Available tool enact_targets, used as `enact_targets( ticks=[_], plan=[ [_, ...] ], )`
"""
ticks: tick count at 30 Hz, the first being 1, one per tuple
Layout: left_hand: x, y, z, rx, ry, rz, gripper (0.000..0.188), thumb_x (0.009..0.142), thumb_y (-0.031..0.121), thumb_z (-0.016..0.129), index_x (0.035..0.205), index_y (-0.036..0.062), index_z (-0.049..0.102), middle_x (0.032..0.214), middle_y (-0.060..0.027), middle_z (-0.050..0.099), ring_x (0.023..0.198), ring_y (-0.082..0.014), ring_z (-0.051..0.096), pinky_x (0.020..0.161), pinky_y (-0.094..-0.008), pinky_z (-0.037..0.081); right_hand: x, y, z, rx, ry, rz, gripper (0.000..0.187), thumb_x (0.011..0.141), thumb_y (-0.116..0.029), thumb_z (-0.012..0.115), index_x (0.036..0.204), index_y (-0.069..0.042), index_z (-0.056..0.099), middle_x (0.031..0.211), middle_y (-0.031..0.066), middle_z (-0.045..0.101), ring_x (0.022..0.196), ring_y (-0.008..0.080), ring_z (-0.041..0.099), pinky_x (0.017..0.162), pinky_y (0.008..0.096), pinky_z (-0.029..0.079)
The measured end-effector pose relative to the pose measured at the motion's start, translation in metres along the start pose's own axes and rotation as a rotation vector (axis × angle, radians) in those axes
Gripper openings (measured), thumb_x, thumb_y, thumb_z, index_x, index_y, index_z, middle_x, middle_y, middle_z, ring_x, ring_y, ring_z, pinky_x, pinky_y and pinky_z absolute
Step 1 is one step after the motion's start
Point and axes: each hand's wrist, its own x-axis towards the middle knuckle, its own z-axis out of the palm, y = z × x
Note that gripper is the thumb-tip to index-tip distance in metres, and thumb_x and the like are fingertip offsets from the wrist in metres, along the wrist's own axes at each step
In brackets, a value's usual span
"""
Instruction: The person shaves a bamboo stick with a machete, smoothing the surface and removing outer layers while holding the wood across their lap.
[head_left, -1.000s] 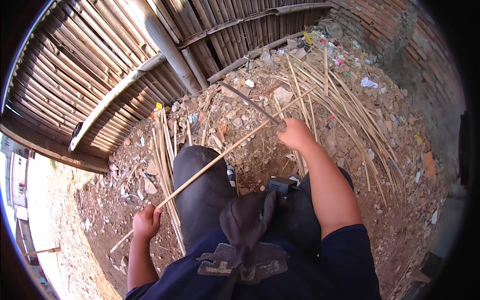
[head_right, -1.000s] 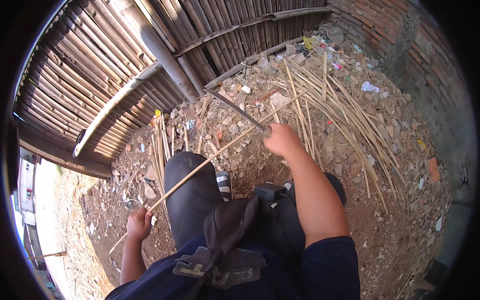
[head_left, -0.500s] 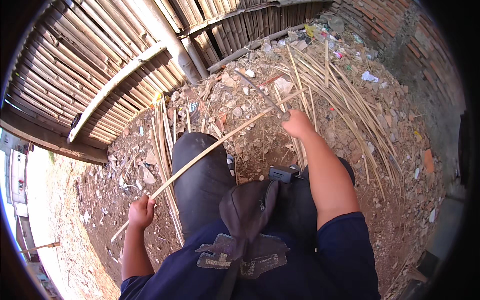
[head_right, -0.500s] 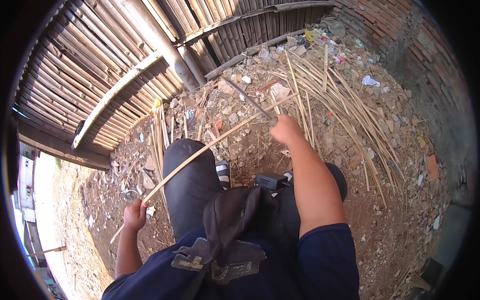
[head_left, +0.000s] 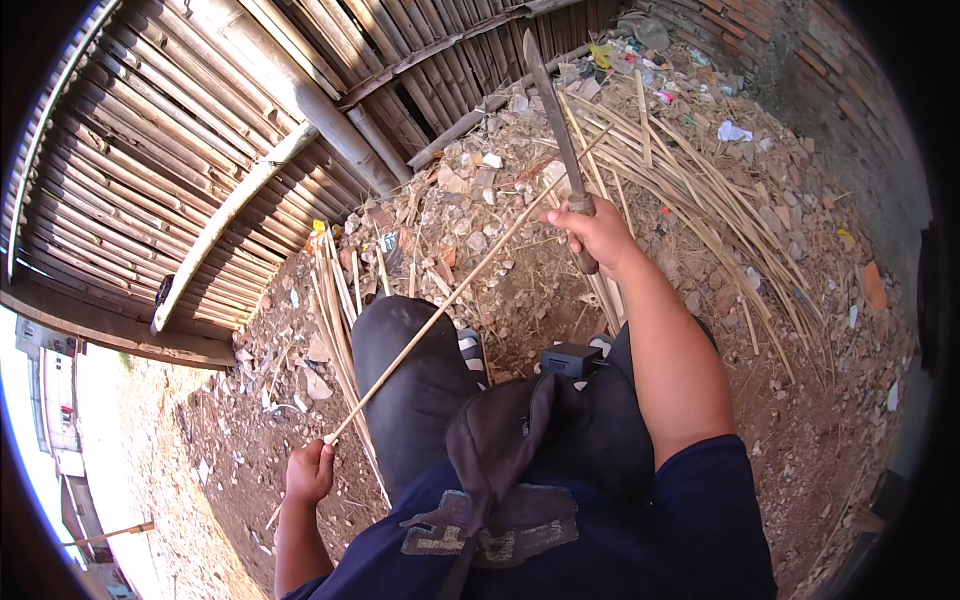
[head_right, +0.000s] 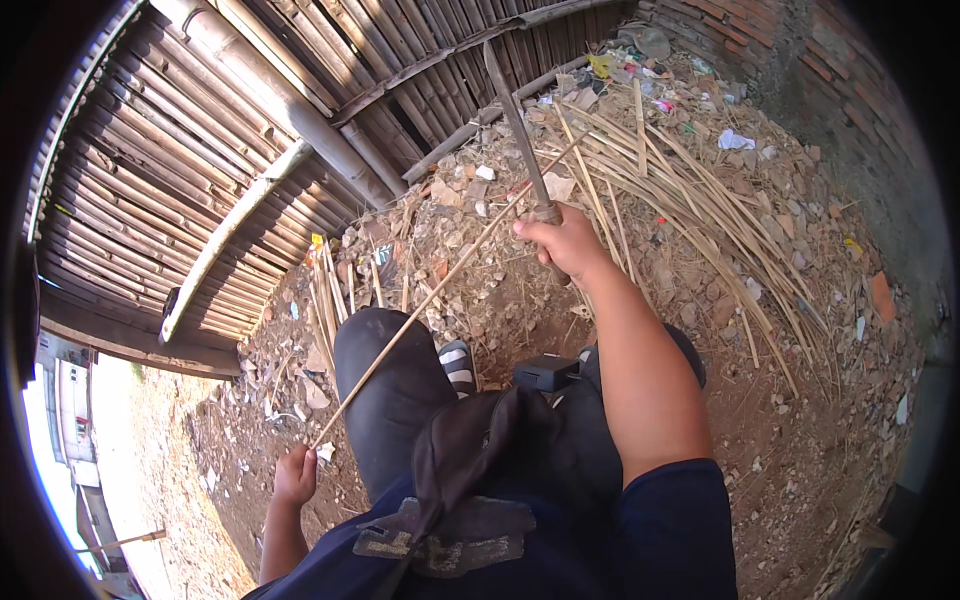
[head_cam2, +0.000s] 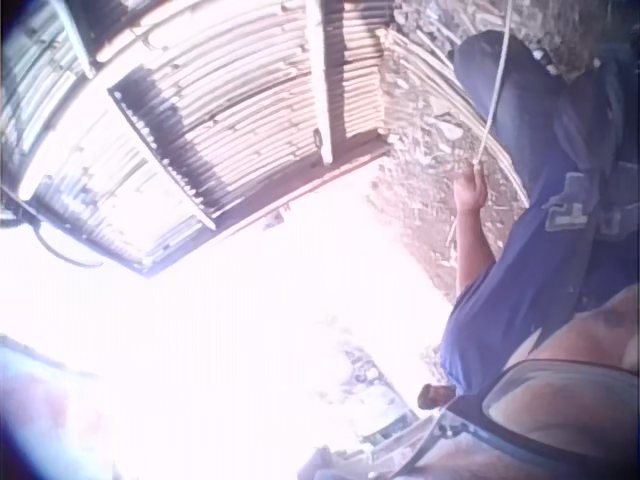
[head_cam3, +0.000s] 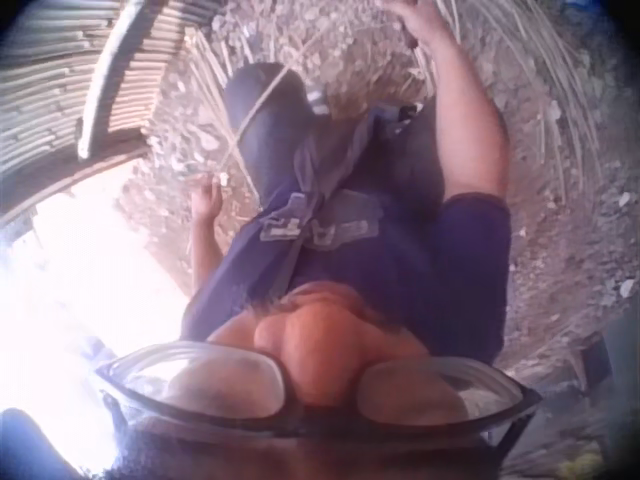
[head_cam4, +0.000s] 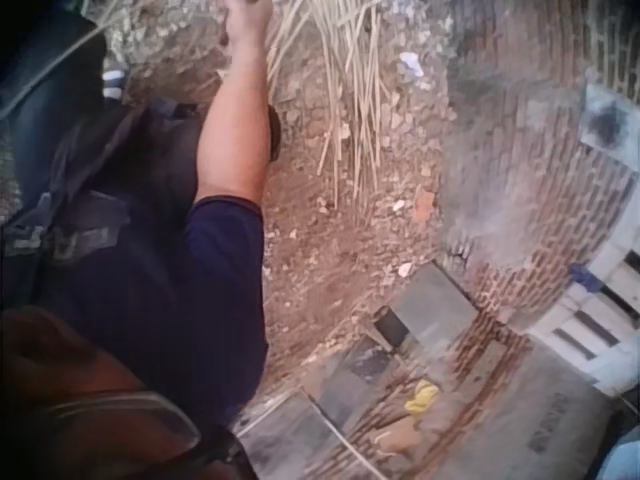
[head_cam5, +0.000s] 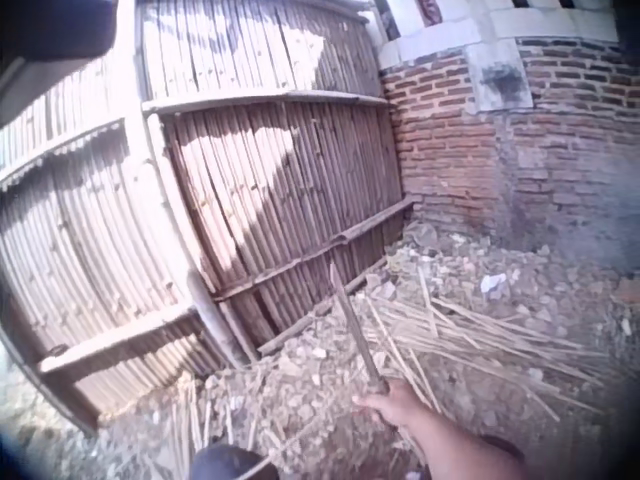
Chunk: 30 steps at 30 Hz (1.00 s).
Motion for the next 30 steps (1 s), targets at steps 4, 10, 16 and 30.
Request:
enact_targets(
  ticks=[4,10,16,30],
  plan=[
    [-0.004,-0.010,0.009,-0.066,-0.050,-0.035,0.046,0.106,0.034,0.050,0.074,0.0019,0.052,0.059,-0.0211,0.055,0.057,-0.0434,0.058,0.054,-0.0493,0.043,-0.001,-0.002,0.003,0.188,-0.031,-0.034,0.016,0.091,-0.016,0.073,0.094,-0.011,0.058,0.124,0.0174,0.072,0.056,0.0061,0.048,0.057,0.0248,0.044],
    [-0.002,-0.009,0.011,-0.159,-0.091,-0.028,0.049,0.108,0.035,0.047,0.074,0.0005,0.054,0.057,-0.0154,0.051,0.052,-0.0314,0.052,0.054,-0.0430,0.041,-0.005,-0.011,0.005,0.231,-0.051,-0.069,0.022,0.086,-0.020,0.079,0.096,-0.006,0.065,0.100,0.0088,0.071,0.060,0.0091,0.053,0.058,0.0277,0.045],
    [0.003,-0.008,0.008,-0.333,-0.237,-0.187,0.056,0.109,0.042,0.044,0.070,0.0031,0.050,0.058,-0.0020,0.045,0.055,-0.0159,0.042,0.054,-0.0351,0.036,-0.005,-0.012,0.004,0.213,-0.087,-0.099,0.020,0.087,-0.020,0.078,0.095,-0.006,0.068,0.085,0.0030,0.064,0.060,0.0091,0.053,0.057,0.0283,0.044],
    [0.002,-0.004,0.012,-0.528,-0.441,-0.290,0.049,0.103,0.050,0.057,0.089,0.0043,0.063,0.068,-0.0003,0.055,0.063,-0.0122,0.053,0.060,-0.0290,0.045,-0.013,-0.026,-0.001,0.294,-0.027,-0.109,0.016,0.089,-0.017,0.076,0.098,-0.007,0.068,0.076,-0.0018,0.058,0.060,0.0079,0.052,0.058,0.0264,0.041]
  ],
)
